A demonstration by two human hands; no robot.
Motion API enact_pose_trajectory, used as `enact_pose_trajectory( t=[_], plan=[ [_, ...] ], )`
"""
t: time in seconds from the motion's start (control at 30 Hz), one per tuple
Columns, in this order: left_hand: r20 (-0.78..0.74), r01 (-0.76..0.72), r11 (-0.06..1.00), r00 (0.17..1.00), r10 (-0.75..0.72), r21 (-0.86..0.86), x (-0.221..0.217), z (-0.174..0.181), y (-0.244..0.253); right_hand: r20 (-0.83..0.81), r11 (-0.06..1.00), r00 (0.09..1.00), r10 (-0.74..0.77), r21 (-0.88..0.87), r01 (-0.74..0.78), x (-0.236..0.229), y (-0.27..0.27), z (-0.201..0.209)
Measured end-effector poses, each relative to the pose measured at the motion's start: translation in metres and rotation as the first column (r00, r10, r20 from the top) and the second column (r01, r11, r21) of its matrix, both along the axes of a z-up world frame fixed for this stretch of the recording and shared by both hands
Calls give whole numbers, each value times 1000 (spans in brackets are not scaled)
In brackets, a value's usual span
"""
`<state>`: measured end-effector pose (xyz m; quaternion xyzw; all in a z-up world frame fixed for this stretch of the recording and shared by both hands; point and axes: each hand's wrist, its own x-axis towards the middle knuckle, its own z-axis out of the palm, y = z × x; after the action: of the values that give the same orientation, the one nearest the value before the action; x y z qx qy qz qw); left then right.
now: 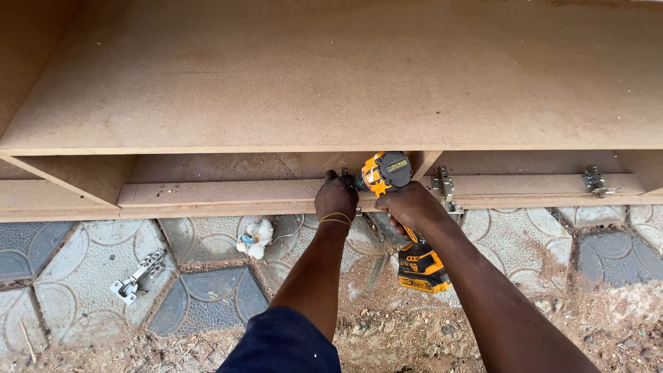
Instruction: Removing metal hinges from a wooden cabinet using a power drill.
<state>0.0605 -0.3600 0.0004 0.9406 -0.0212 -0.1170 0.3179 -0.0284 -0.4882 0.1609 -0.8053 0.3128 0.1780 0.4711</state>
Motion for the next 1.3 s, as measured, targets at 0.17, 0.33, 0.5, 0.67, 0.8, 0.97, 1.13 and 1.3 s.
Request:
enact_pose_trajectory(
  t=[0.17, 0.33, 0.5, 0.67, 0.8, 0.97, 1.13, 1.3],
  plan=[
    [5, -92, 991, 996, 92, -101, -6, 5, 1, -22, 999, 999, 28, -40, -29, -9, 0, 21],
    [10, -159, 935, 985, 171, -316, -14, 20, 21, -5, 999, 1000, 10, -38, -10, -9, -5, 12],
    [-112, -311, 765, 947, 302, -565, -20, 15, 41, 9, 999, 1000, 21, -33, -21, -3, 1, 10],
    [-326, -464, 866, 861, 390, -188, -75, 29, 53, 66, 999, 997, 32, -32, -29, 6, -4, 4],
    [-399, -286, 956, 870, 288, 67, -95, -24, 58, 48, 999, 998, 34, -26, -33, 9, -4, -2],
    [-439, -169, 985, 883, 166, 33, -102, 1, 62, 42, 997, 996, 73, -16, -73, 9, -3, -4],
    [-436, -163, 986, 884, 165, 41, -100, 1, 64, 38, 997, 996, 83, 0, -83, 12, 0, -14],
    [-443, -169, 985, 881, 165, 32, -96, 0, 69, 36, 996, 996, 86, -16, -86, 14, 1, -15]
  ],
)
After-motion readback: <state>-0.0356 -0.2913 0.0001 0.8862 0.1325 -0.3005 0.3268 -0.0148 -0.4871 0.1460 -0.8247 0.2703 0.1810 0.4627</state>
